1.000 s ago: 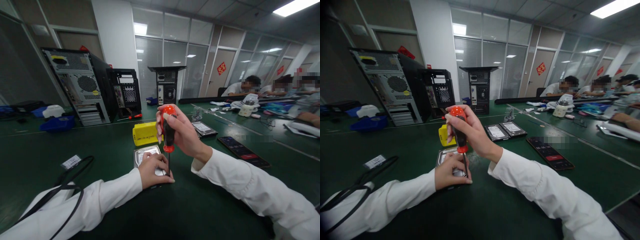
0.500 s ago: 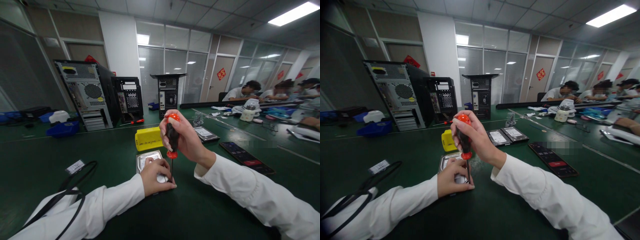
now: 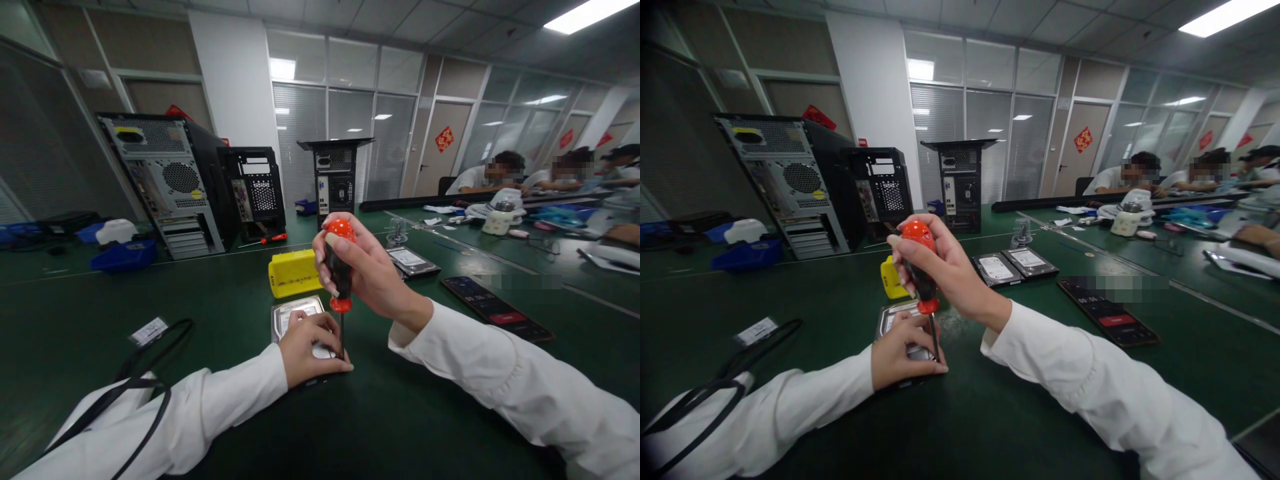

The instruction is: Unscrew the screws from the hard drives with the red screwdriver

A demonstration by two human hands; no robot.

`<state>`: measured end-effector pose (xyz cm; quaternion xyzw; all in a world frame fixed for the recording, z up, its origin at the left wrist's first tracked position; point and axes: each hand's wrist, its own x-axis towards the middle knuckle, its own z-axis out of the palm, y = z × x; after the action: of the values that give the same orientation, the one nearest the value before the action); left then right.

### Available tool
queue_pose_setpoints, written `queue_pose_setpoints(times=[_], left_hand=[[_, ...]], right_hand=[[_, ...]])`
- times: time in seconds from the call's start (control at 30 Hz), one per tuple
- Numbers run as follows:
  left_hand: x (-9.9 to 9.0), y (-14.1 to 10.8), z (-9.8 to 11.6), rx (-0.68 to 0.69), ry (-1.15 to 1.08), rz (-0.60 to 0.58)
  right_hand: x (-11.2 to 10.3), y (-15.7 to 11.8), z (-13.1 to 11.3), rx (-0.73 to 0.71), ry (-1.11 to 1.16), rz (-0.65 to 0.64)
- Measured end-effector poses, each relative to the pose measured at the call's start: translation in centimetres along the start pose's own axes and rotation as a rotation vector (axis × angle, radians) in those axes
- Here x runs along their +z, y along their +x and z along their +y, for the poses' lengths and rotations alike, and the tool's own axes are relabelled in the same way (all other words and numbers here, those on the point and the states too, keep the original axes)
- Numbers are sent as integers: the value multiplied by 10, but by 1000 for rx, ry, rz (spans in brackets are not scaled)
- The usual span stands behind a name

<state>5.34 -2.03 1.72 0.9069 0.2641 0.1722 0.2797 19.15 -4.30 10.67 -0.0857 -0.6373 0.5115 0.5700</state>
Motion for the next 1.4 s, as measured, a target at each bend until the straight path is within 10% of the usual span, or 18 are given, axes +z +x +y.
queue_pose_setpoints(times=[1.4], left_hand=[[-1, 1, 5, 66, 165, -54]], right_hand=[[2, -2, -5, -39, 30, -42]])
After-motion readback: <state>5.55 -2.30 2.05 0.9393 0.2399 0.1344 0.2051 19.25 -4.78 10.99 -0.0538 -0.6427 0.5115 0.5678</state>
